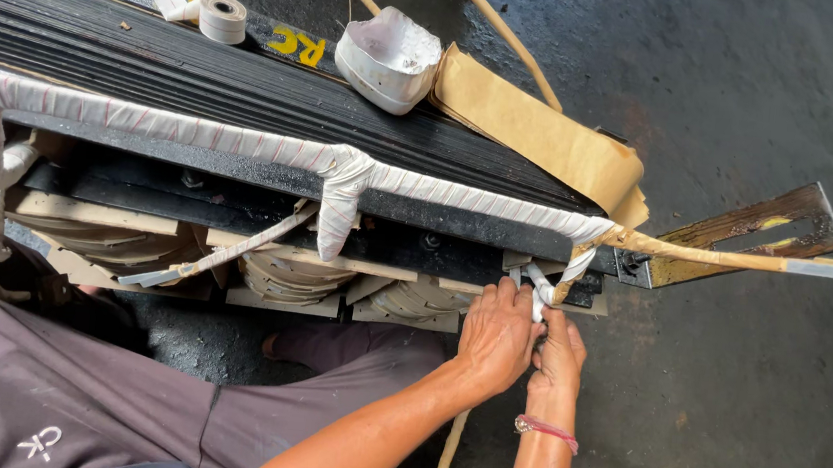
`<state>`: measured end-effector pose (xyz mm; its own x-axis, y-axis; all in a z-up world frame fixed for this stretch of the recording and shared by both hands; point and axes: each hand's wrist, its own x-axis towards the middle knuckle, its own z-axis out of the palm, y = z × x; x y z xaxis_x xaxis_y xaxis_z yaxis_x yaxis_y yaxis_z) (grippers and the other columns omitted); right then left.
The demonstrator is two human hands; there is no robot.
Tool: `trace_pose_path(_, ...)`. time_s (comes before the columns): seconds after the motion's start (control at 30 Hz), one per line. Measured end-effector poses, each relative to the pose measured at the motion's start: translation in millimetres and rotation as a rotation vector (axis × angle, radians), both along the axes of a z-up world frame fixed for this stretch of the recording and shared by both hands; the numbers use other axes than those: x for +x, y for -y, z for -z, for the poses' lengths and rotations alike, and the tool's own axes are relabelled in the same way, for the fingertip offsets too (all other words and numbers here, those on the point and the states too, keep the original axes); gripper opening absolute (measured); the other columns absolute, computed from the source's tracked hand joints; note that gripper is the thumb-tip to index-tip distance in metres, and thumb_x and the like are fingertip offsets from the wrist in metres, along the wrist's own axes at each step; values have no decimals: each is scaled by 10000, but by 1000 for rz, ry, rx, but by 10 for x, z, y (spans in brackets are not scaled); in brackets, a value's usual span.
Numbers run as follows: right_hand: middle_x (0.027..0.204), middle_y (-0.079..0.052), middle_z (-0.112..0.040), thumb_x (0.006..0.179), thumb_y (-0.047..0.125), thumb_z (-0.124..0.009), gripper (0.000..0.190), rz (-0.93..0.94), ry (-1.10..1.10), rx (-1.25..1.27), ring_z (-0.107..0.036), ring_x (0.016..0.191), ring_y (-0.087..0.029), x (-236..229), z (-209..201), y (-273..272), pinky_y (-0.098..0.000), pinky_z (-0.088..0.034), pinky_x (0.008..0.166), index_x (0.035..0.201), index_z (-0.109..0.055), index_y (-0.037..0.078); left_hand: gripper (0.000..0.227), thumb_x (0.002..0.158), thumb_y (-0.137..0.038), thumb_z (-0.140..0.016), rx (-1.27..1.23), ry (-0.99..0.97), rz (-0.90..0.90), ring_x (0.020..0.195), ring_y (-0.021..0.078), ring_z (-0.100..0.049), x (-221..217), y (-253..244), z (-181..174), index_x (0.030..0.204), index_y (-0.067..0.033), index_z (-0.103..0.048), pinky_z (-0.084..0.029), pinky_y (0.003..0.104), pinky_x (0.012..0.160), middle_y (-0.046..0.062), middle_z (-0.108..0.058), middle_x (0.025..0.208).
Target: The person wraps a white insulating tape around a long wooden rod clamped to a workbench. They rotate the rod and apply the tape in overlapping layers along its length.
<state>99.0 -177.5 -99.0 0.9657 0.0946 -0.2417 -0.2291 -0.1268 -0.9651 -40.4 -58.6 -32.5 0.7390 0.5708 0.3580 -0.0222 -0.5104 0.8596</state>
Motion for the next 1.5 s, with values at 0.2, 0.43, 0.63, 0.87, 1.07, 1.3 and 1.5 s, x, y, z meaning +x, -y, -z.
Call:
trace_pose_path(0.2, 899, -13, -614, 968, 400, -629, 334, -163, -28, -91, -577, 803, -90, -136, -174, -184, -248, -450, 691, 1061, -646, 80, 376, 826, -145, -731, 25, -47, 94, 952, 430, -616, -7, -148, -16, 1113, 60, -603, -521, 516, 757, 286, -556, 1118)
trace_pose_path(0.43, 1147, -88, -615, 1061, 423, -488, 427, -280, 159, -207, -565, 1123, -155, -559, -434, -265, -354, -449, 1024, 1184, -529, 16, 231, 847, -85, -648, 78, -26, 41, 837, 424, -685, 131, -162, 83, 1011, 69, -596, -563, 497, 660, 338, -567, 1222)
trace_pose_path(0.63, 1119, -35, -596, 1055, 450, -421, 399, -281, 218, -236, -563, 1063, -111, -637, -479, -331, -305, -455, 943, 1179, -535, 88, 301, 977, -228, -581, -10, -92, 184, 710, 437, -702, 192, -259, 181, 993, 71, -612, -555, 515, 651, 286, -679, 796)
trace_pose_path(0.87, 918, 6, -548, 1042, 366, -467, 316, -244, 169, -275, -507, 798, -104, -479, -390, -279, -300, -409, 653, 1130, -544, 72, 284, 833, -210, -597, -114, 42, 213, 697, 443, -702, 151, -326, 181, 875, 61, -671, -564, 523, 678, 287, -680, 739)
trace_pose_path(1.07, 1099, -32, -591, 1040, 349, -441, 361, -322, 298, -171, -564, 1019, -123, -452, -309, -451, -314, -470, 866, 1173, -571, 41, 248, 848, -188, -612, -77, 24, 227, 725, 471, -682, 47, -553, 129, 868, 44, -697, -541, 554, 713, 307, -676, 763)
trace_pose_path(1.3, 1371, -34, -563, 1055, 430, -385, 497, -313, 227, 95, -506, 1284, -131, -714, -308, -361, -318, -365, 1111, 1360, -529, 65, 278, 914, -242, -682, -213, 113, -7, 792, 441, -679, 82, -299, 110, 964, 32, -673, -533, 514, 693, 258, -671, 938)
trace_pose_path(1.5, 1244, -80, -668, 1076, 359, -506, 436, -202, 370, 32, -601, 1131, -139, -847, -423, -355, -303, -461, 982, 1293, -632, 2, 274, 891, -214, -738, -321, 368, -225, 760, 349, -694, 161, -150, -17, 1039, -2, -649, -530, 445, 675, 162, -709, 858)
